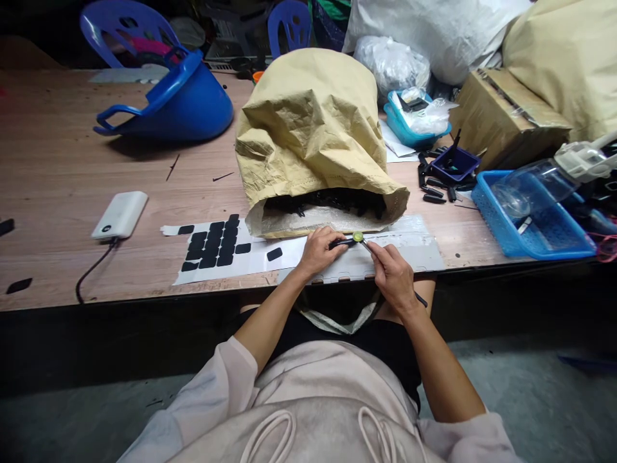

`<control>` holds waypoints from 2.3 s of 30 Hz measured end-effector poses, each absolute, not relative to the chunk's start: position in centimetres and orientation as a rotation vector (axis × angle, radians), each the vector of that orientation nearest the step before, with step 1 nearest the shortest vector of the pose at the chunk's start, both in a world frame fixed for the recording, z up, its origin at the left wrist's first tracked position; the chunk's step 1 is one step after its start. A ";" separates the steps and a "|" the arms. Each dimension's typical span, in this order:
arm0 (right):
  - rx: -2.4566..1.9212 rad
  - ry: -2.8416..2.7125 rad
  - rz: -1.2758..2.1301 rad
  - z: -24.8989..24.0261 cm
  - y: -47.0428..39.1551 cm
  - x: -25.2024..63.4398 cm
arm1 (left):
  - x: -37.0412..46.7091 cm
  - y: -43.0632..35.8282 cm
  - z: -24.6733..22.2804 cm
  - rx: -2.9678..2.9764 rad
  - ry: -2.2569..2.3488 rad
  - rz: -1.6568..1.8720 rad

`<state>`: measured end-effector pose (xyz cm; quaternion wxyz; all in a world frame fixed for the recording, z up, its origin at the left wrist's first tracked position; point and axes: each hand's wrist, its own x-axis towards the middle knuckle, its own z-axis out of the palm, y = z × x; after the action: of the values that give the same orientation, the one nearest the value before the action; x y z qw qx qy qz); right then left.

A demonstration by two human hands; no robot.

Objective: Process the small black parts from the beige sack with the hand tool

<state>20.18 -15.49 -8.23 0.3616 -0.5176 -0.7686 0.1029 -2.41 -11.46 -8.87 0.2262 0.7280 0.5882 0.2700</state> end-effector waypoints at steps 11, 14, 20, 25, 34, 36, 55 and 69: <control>-1.278 -2.037 0.318 -8.1 -14.8 19.2 | -2.3 -11.3 -8.7 1.959 1.630 0.723; -1.354 -2.008 0.185 -8.0 -12.7 20.7 | -2.2 -11.3 -8.6 1.953 1.644 0.718; -1.490 -2.153 -0.133 -9.1 -9.1 23.5 | -2.1 -11.2 -8.9 1.972 1.661 0.709; -1.504 -2.219 -0.175 -10.0 -9.1 23.6 | -2.3 -11.3 -8.7 2.031 1.645 0.726; -1.561 -2.219 -0.219 -9.9 -9.3 23.1 | -1.1 -21.1 -11.8 2.252 0.907 0.562; -1.560 -2.212 -0.230 -10.0 -9.2 23.1 | -0.6 -22.0 -14.3 2.160 1.052 0.384; -1.563 -2.204 -0.220 -10.0 -9.2 23.0 | -6.9 -9.3 -3.7 1.552 2.356 0.661; -1.592 -2.196 -0.182 -9.9 -9.3 22.9 | -8.7 -8.0 -3.7 1.478 2.411 0.319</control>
<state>22.93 -9.31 -9.92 0.2101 -0.5726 -0.7897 -0.0654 -8.71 -7.95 -3.67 0.1475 0.5137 0.8379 0.1109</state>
